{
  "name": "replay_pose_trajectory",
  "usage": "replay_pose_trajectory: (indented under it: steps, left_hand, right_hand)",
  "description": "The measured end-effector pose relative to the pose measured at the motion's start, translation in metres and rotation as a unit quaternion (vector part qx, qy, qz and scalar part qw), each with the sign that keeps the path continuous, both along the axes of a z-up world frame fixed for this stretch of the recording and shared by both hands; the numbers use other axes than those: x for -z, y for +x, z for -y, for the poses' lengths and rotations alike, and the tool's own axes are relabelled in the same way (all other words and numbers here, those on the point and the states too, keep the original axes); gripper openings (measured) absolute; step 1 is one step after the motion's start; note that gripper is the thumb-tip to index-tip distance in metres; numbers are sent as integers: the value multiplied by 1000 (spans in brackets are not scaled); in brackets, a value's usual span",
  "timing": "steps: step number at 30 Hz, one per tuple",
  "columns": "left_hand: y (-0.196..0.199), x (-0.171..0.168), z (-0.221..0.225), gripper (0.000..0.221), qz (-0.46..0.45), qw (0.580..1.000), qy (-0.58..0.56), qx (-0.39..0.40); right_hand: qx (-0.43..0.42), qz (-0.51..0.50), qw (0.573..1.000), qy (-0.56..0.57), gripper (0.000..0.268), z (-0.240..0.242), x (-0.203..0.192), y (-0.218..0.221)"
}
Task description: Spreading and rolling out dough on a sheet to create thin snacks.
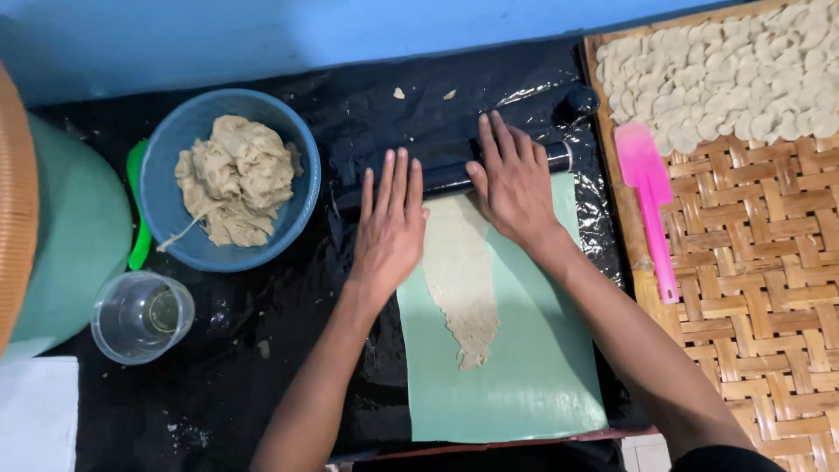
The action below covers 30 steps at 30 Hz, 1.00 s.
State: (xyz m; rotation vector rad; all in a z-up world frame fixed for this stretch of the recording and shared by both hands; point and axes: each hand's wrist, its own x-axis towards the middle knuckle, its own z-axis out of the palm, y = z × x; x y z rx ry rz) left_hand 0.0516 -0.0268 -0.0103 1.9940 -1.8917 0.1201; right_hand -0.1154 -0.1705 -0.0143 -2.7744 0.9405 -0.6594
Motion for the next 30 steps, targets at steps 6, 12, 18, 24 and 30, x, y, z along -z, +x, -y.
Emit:
replay_pose_trajectory:
  steps: [6, 12, 18, 24, 30]
  left_hand:
    - [-21, -2, -30, 68, 7, 1000, 27, 2]
    - [-33, -7, -56, 53, -48, 999, 25, 0]
    - [-15, -13, -9, 62, -53, 997, 7, -49]
    - [28, 10, 60, 68, -10, 995, -9, -94]
    - [14, 9, 45, 63, -2, 995, 13, -95]
  right_hand:
    - [-33, -26, 999, 7, 65, -24, -10, -27]
    - [-40, -40, 998, 1, 64, -60, -14, -58]
    - [48, -49, 994, 81, 49, -33, -16, -37]
    - [35, -18, 999, -1, 59, 35, 2, 4]
    - [21, -41, 999, 10, 57, 17, -4, -4]
